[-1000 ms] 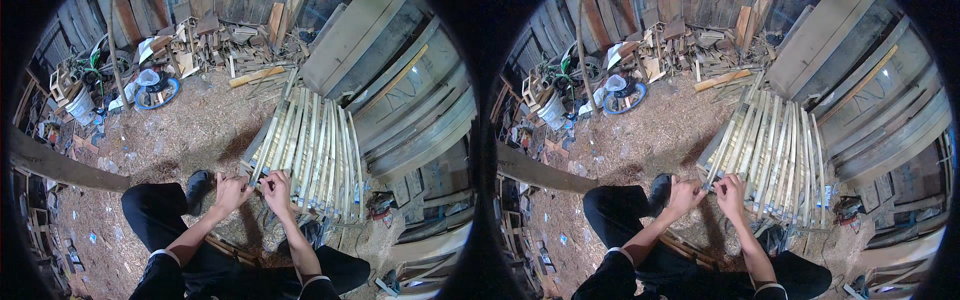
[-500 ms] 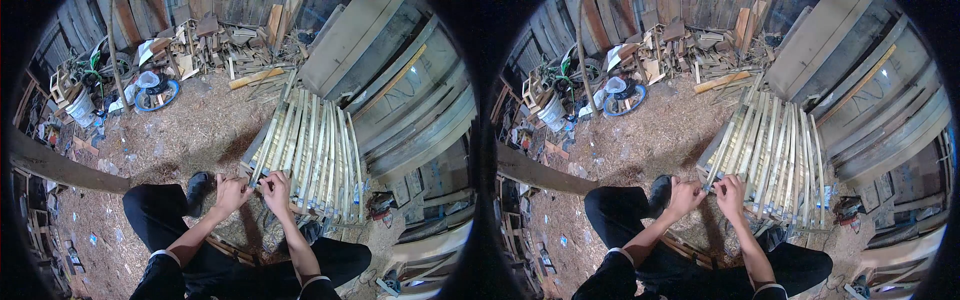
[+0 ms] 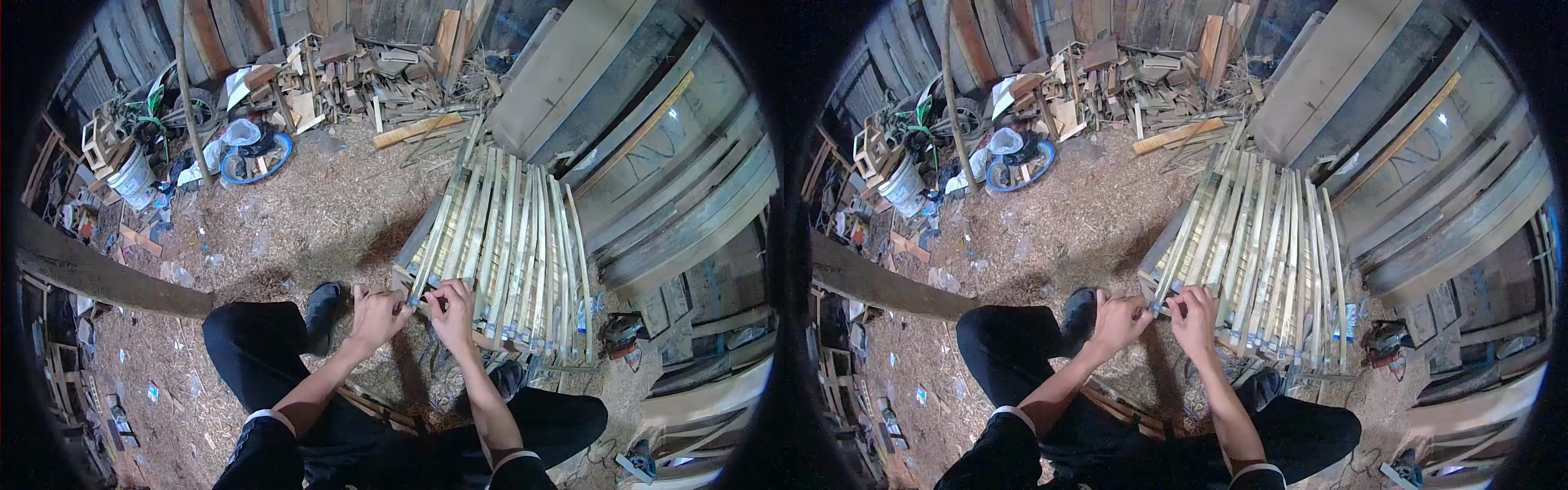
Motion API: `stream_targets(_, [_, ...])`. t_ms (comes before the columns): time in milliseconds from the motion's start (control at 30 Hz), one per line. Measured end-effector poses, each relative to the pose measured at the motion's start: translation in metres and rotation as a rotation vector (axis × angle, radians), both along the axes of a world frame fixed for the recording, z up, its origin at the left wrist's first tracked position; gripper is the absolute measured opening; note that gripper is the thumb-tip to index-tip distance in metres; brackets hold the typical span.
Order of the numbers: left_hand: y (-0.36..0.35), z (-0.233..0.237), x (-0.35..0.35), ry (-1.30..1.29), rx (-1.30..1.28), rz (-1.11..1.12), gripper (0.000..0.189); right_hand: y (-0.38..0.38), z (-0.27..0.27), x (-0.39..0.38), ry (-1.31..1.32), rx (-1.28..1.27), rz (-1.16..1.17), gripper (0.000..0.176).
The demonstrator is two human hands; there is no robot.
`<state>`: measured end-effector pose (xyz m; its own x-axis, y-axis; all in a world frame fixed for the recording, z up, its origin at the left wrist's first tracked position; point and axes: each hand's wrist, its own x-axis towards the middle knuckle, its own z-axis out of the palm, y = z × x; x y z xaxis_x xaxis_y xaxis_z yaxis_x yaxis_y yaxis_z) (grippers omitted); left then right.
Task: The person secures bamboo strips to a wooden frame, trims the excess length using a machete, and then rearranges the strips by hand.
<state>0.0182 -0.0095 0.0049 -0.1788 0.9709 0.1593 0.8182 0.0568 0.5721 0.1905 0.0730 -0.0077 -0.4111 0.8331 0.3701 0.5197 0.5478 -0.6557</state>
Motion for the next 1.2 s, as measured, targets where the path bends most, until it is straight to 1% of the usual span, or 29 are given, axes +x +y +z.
stream_targets(133, [0.000,0.005,0.000,0.001,-0.059,-0.003,0.020,0.000,-0.003,-0.001,0.032,0.010,-0.012,0.016])
stream_targets(200, [0.000,0.004,0.000,-0.008,-0.047,0.002,0.021,0.001,-0.003,-0.002,0.029,0.014,-0.013,0.016])
stream_targets(300, [0.001,0.004,-0.001,-0.009,-0.051,0.004,0.021,0.001,0.000,-0.003,0.060,-0.060,-0.010,0.016])
stream_targets(400, [0.000,0.003,0.002,0.005,-0.058,0.001,0.021,-0.003,0.001,-0.001,0.010,-0.054,-0.036,0.015])
stream_targets(567, [0.003,0.005,0.002,0.039,-0.055,0.027,0.021,0.002,-0.001,-0.001,0.072,-0.011,0.001,0.015])
stream_targets(633, [0.004,0.010,0.002,0.024,-0.109,0.026,0.022,0.001,-0.001,0.000,0.066,-0.041,-0.006,0.016])
stream_targets(733, [0.006,0.010,-0.001,0.002,-0.178,0.014,0.022,0.002,-0.003,-0.001,0.013,-0.015,-0.018,0.017])
stream_targets(867, [0.007,0.008,-0.002,0.043,-0.148,0.007,0.023,0.004,-0.003,-0.002,0.032,0.010,-0.015,0.016])
stream_targets(1033, [0.008,0.013,0.000,0.053,-0.258,0.035,0.024,0.001,-0.002,-0.003,0.014,0.015,-0.027,0.016])
stream_targets(1200, [0.008,0.006,-0.004,0.037,-0.207,0.010,0.025,0.003,-0.001,-0.006,-0.005,0.035,-0.030,0.016])
